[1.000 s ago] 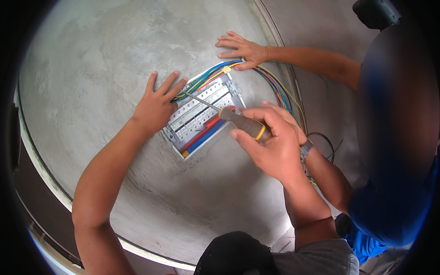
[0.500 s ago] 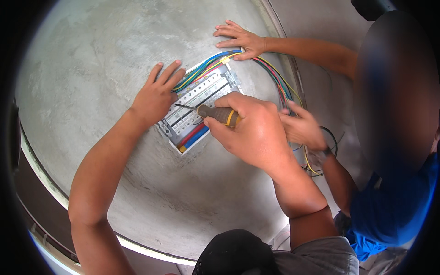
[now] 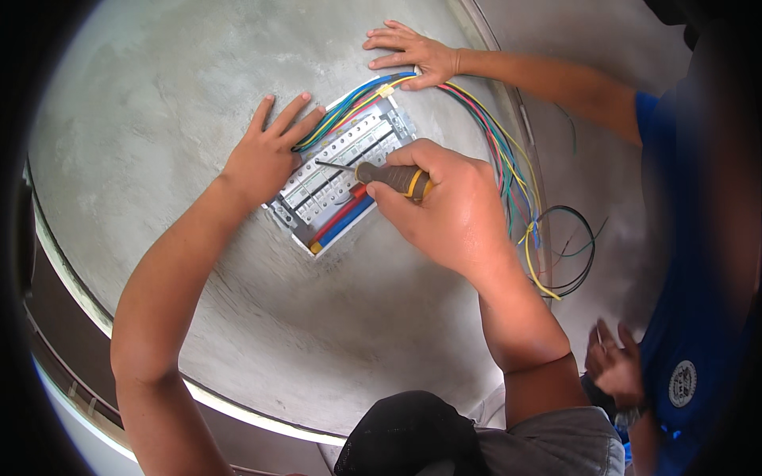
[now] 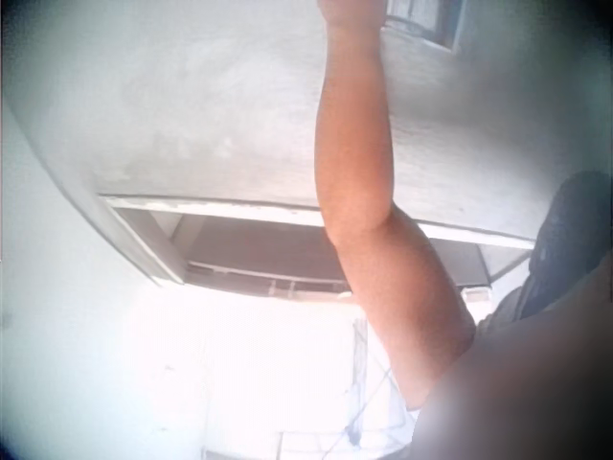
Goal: The person connects multiple colored wires to a wall-mounted electrical distribution box. They use a screwdriver to tighten terminal screws and pliers to strip and position wires, working alongside another person who assists with wire handling.
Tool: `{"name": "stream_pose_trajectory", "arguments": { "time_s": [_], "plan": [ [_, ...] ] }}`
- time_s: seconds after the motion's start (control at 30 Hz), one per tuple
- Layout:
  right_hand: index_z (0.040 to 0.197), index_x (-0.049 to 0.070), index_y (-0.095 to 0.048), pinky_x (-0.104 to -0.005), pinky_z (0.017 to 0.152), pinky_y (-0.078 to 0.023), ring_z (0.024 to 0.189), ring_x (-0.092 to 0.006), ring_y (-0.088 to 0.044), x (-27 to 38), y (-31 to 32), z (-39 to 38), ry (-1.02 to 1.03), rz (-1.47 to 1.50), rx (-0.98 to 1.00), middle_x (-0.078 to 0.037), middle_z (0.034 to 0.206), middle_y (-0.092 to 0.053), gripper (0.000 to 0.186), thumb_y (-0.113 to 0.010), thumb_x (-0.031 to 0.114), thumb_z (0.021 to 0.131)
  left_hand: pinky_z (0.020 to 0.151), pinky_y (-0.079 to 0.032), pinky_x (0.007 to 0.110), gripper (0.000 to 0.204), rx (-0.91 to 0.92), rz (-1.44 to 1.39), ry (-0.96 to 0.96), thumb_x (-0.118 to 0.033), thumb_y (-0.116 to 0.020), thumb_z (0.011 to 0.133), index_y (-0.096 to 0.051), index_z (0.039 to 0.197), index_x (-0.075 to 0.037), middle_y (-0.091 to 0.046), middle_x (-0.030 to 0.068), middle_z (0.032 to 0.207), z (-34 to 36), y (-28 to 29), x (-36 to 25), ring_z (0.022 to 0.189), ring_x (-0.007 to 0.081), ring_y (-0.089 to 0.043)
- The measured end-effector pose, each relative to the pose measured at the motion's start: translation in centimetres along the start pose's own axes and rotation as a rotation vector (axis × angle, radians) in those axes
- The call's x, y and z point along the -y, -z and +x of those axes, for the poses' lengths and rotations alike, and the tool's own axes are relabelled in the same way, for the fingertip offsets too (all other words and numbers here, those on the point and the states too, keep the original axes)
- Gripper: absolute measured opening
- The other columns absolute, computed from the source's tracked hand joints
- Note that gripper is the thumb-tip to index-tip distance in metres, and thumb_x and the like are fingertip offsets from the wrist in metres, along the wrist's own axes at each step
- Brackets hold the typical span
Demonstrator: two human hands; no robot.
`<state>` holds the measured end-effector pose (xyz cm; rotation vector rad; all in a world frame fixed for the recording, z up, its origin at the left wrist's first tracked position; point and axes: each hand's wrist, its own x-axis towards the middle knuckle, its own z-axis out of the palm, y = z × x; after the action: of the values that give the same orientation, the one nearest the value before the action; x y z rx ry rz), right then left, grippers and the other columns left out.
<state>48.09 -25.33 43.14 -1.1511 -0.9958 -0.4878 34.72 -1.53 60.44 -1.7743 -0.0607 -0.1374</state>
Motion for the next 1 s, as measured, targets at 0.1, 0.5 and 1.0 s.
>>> {"name": "stream_pose_trajectory", "arguments": {
  "time_s": [0.1, 0.5, 1.0],
  "plan": [
    [0.111, 0.001, -0.084, -0.0333, 0.073, -0.060, 0.079, -0.0191, -0.078, -0.5, -0.2, 0.1, -0.030, 0.014, 0.035, -0.012, 0.091, -0.084, 0.027, -0.097, 0.016, 0.093, 0.148, -0.022, 0.061, 0.028, -0.100, -0.078, 0.010, -0.024, -0.073, 0.110, -0.092, 0.127, -0.012, -0.038, 0.0013, 0.190, 0.5, -1.2, -0.1, 0.181, 0.0253, -0.021],
    [0.114, 0.004, -0.086, -0.0353, 0.079, -0.063, 0.084, -0.0221, -0.082, 0.1, -1.8, 2.0, 0.140, -0.039, 0.159, -0.012, 0.099, -0.086, 0.027, -0.096, 0.015, 0.093, 0.149, -0.021, 0.057, 0.024, -0.219, -0.174, -0.007, -0.022, -0.076, 0.107, -0.093, 0.118, -0.009, -0.039, 0.0020, 0.190, 0.0, -2.5, 0.1, 0.180, 0.0245, -0.024],
    [0.125, 0.006, -0.077, -0.0467, 0.073, -0.059, 0.087, -0.0348, -0.073, 5.3, -1.5, 4.4, 0.649, -0.390, 0.278, -0.013, 0.100, -0.073, 0.029, -0.087, 0.008, 0.098, 0.149, -0.020, 0.056, 0.014, -0.216, -0.287, 0.052, -0.024, -0.082, 0.102, -0.094, 0.093, -0.022, -0.049, -0.0006, 0.186, -1.7, -1.9, 1.5, 0.180, 0.0253, -0.027]
  ]
}}
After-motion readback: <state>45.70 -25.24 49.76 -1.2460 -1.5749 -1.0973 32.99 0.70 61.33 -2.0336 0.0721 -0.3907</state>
